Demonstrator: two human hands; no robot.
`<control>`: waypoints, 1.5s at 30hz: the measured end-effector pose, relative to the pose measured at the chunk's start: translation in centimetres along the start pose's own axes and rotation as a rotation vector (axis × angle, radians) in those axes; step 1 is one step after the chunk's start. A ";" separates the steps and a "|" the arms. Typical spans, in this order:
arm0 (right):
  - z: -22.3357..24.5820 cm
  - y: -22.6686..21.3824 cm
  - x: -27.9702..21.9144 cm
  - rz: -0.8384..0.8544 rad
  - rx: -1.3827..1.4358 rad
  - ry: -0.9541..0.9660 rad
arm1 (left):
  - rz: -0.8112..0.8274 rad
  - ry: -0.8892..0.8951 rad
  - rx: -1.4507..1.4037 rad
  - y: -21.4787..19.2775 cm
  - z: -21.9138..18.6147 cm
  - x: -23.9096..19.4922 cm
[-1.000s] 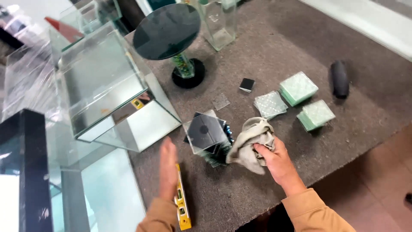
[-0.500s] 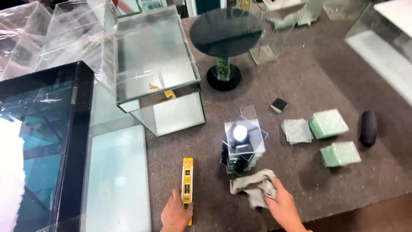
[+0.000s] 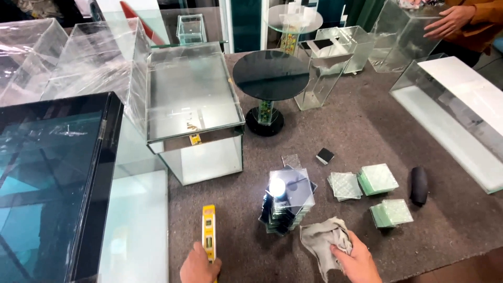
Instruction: The person sits on the floor and wipes small square glass pieces with a cloth, stacking them into neat piles. They handle both dark and light-colored glass pieces, occasionally adjusting the stacks.
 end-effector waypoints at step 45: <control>26.8 -9.4 -14.1 0.173 -0.048 -0.496 | -0.130 0.997 -0.947 -16.6 -24.8 -7.0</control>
Point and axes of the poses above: each hand's wrist, its own x-axis towards the middle knuckle, its own y-axis out of the palm, z = x × y, the point moved 3 cm from there along x, towards the middle knuckle, and after that the axes turned 15 degrees about y, right-handed, at the moved point
